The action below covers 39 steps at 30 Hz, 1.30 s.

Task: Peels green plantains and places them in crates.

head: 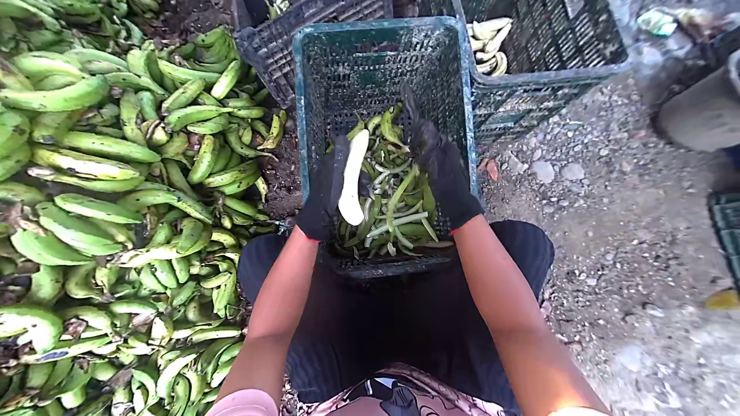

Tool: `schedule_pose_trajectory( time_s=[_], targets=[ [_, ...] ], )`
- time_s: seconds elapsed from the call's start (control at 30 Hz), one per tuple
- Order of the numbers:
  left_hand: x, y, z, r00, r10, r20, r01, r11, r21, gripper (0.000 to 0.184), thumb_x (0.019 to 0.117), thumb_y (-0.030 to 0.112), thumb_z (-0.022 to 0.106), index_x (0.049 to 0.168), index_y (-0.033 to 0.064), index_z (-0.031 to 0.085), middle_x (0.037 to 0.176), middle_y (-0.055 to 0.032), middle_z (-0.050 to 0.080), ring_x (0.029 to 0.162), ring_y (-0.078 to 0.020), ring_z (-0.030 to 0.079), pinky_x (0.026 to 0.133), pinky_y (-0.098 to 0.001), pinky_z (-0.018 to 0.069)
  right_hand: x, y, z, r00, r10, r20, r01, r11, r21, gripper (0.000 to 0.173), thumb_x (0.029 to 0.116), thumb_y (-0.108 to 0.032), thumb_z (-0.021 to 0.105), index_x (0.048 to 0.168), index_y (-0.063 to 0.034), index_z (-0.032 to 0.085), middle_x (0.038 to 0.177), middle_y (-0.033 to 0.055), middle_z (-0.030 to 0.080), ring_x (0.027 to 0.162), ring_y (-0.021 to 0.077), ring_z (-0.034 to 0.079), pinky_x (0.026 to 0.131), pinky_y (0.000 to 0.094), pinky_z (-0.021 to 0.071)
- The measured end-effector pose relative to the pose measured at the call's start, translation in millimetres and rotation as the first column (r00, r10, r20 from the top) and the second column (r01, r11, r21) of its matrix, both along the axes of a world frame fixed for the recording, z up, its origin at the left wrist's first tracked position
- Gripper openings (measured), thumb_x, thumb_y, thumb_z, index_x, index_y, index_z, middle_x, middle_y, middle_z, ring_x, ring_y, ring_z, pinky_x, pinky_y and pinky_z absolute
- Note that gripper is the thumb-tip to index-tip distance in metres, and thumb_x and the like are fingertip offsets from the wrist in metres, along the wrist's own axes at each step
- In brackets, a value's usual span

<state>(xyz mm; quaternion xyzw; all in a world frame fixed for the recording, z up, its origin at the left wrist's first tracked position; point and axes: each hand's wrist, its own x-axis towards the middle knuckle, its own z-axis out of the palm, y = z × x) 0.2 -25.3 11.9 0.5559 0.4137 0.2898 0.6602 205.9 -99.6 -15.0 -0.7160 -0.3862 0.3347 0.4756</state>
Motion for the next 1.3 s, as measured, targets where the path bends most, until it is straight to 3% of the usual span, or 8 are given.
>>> schedule_pose_trajectory(
  time_s=[0.1,0.27,0.33,0.5,0.63,0.73,0.9,1.3],
  targets=[
    [-16.4,6.9,-0.2,0.825,-0.160,-0.543,0.269,0.954,0.128,0.047,0.1062,0.045,0.048,0.135,0.0112,0.059,0.103,-0.0110,0.069,0.088,-0.0218,0.067,0.081,-0.0470,0.0565,25.2,-14.4,15.3,0.992,-0.041,-0.119,0.064,0.979,0.196,0.055,0.1083,-0.040,0.034,0.147,-0.0019,0.045,0.130,0.0118,0.062,0.102,0.0127,0.065,0.085,0.0331,0.0572],
    [-11.5,-2.8,-47.8,0.066,-0.594,-0.801,0.692,0.606,-0.393,0.052,0.0999,0.053,0.057,0.119,0.0060,0.068,0.108,-0.0217,0.068,0.103,-0.0390,0.065,0.090,-0.0661,0.0479,73.1,-60.2,54.7,0.949,-0.224,-0.220,0.271,0.939,0.214,0.068,0.1063,-0.061,0.014,0.142,-0.0194,0.055,0.115,0.0040,0.070,0.094,0.0214,0.070,0.069,0.0465,0.0586],
    [12.4,-3.8,-40.5,0.110,-0.656,-0.747,0.731,0.563,-0.386,0.046,0.1018,0.048,0.057,0.118,0.0059,0.067,0.103,-0.0186,0.067,0.095,-0.0331,0.063,0.086,-0.0583,0.0495,87.0,-75.7,60.9,0.904,-0.309,-0.297,0.378,0.900,0.217,0.073,0.1042,-0.065,0.007,0.139,-0.0232,0.056,0.101,0.0025,0.071,0.089,0.0227,0.070,0.066,0.0494,0.0584],
    [109.1,27.1,58.0,0.858,-0.186,-0.479,0.447,0.730,0.517,0.058,0.1048,0.038,0.054,0.149,0.0020,0.042,0.126,-0.0149,0.065,0.111,-0.0159,0.066,0.099,-0.0390,0.0543,100.1,-99.9,65.4,0.850,-0.348,-0.394,0.463,0.852,0.245,0.076,0.1042,-0.062,0.000,0.141,-0.0229,0.054,0.100,0.0038,0.071,0.094,0.0254,0.071,0.071,0.0540,0.0603],
    [155.8,21.3,109.5,0.973,0.018,-0.229,0.182,0.547,0.817,0.056,0.1049,0.035,0.050,0.144,-0.0047,0.044,0.126,-0.0140,0.062,0.112,-0.0087,0.061,0.099,-0.0268,0.0498,106.7,-106.0,67.0,0.842,-0.344,-0.416,0.475,0.838,0.267,0.079,0.1025,-0.065,-0.001,0.143,-0.0236,0.053,0.102,0.0048,0.072,0.096,0.0262,0.072,0.070,0.0543,0.0605],
    [151.7,-16.3,47.3,0.862,-0.121,-0.492,0.493,0.423,0.760,0.053,0.1051,0.032,0.052,0.146,-0.0023,0.048,0.109,-0.0159,0.070,0.094,-0.0236,0.069,0.086,-0.0455,0.0569,109.5,-108.9,66.6,0.823,-0.310,-0.476,0.487,0.817,0.310,0.079,0.1023,-0.066,0.001,0.143,-0.0212,0.052,0.100,0.0052,0.071,0.094,0.0256,0.071,0.071,0.0541,0.0606],
    [117.5,-78.5,-113.3,-0.034,-0.340,-0.940,0.959,0.254,-0.126,0.056,0.0993,0.035,0.061,0.152,0.0221,0.046,0.144,-0.0232,0.053,0.132,-0.0501,0.049,0.101,-0.0713,0.0408,107.2,-105.6,62.8,0.842,-0.239,-0.484,0.460,0.787,0.410,0.080,0.1030,-0.065,0.002,0.141,-0.0146,0.051,0.091,0.0027,0.071,0.085,0.0205,0.073,0.068,0.0448,0.0624],
    [112.4,-79.8,-144.1,-0.087,-0.164,-0.983,0.928,0.346,-0.140,0.060,0.0969,0.025,0.065,0.153,0.0298,0.045,0.148,-0.0209,0.048,0.137,-0.0492,0.042,0.100,-0.0688,0.0419,101.5,-106.1,62.9,0.843,-0.244,-0.479,0.416,0.861,0.292,0.079,0.1021,-0.067,0.001,0.141,-0.0213,0.053,0.091,0.0046,0.070,0.085,0.0247,0.072,0.065,0.0520,0.0610]
  ],
)
